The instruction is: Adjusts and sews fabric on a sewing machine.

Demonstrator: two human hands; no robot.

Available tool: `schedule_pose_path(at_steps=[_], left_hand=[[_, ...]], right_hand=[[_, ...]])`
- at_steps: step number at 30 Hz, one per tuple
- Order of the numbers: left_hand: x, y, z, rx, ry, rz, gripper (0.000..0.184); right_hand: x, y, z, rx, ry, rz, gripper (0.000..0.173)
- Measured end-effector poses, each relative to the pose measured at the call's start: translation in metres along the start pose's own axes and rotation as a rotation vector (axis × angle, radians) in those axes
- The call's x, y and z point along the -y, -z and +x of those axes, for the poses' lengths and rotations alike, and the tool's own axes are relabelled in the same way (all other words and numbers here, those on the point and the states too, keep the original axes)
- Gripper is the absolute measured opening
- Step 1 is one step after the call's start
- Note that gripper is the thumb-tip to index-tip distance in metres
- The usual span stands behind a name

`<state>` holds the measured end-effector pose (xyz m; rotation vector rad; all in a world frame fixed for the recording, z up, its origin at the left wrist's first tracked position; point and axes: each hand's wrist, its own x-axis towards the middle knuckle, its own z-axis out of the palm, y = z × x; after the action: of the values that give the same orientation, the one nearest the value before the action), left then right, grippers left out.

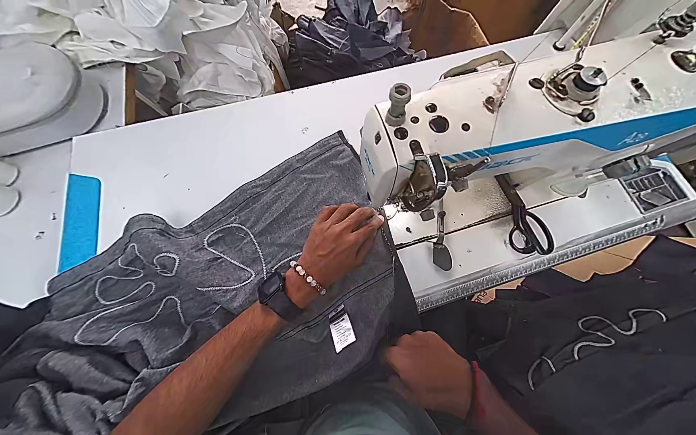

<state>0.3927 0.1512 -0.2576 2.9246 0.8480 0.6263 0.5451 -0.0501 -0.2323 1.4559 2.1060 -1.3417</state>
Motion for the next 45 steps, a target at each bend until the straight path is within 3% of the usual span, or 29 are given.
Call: schedule_pose_path(at_steps=[2, 5, 7, 15, 21, 26, 33, 41, 45], left_hand=[[0.000, -0.003, -0.002, -0.010, 0.003, -0.009, 0.031], [0.001, -0.004, -0.002, -0.015, -0.001, -0.021, 0.031], [0.000, -0.004, -0.002, -0.011, -0.001, -0.015, 0.030], [0.000, -0.005, -0.002, -0.016, 0.014, 0.000, 0.032], [0.001, -0.005, -0.001, 0.007, 0.007, 0.014, 0.034], [-0.001, -0.007, -0.002, 0.034, 0.028, 0.050, 0.037], [0.000, -0.005, -0.004, 0.007, 0.018, 0.005, 0.035], [0.005, -0.006, -0.001, 0.021, 0.021, 0.012, 0.035], [0.016, -0.001, 0.006, -0.026, -0.095, 0.040, 0.030]], right_hand=[[-0.005, 0.018, -0.009, -0.418, 0.125, 0.123, 0.019], [-0.014, 0.056, 0.015, -1.085, -0.088, 0.182, 0.026], [-0.026, 0.071, 0.041, -1.211, -0.287, 0.153, 0.027], [-0.020, 0.074, 0.066, -1.204, -0.449, 0.088, 0.026], [-0.025, 0.072, 0.068, -1.237, -0.413, 0.123, 0.025], [-0.030, 0.067, 0.072, -1.291, -0.320, -0.042, 0.030], [-0.020, 0.073, 0.068, -1.166, -0.264, -0.298, 0.026], [-0.021, 0.076, 0.069, -1.099, -0.262, -0.265, 0.029], [-0.020, 0.085, 0.076, -1.070, -0.294, -0.248, 0.026]])
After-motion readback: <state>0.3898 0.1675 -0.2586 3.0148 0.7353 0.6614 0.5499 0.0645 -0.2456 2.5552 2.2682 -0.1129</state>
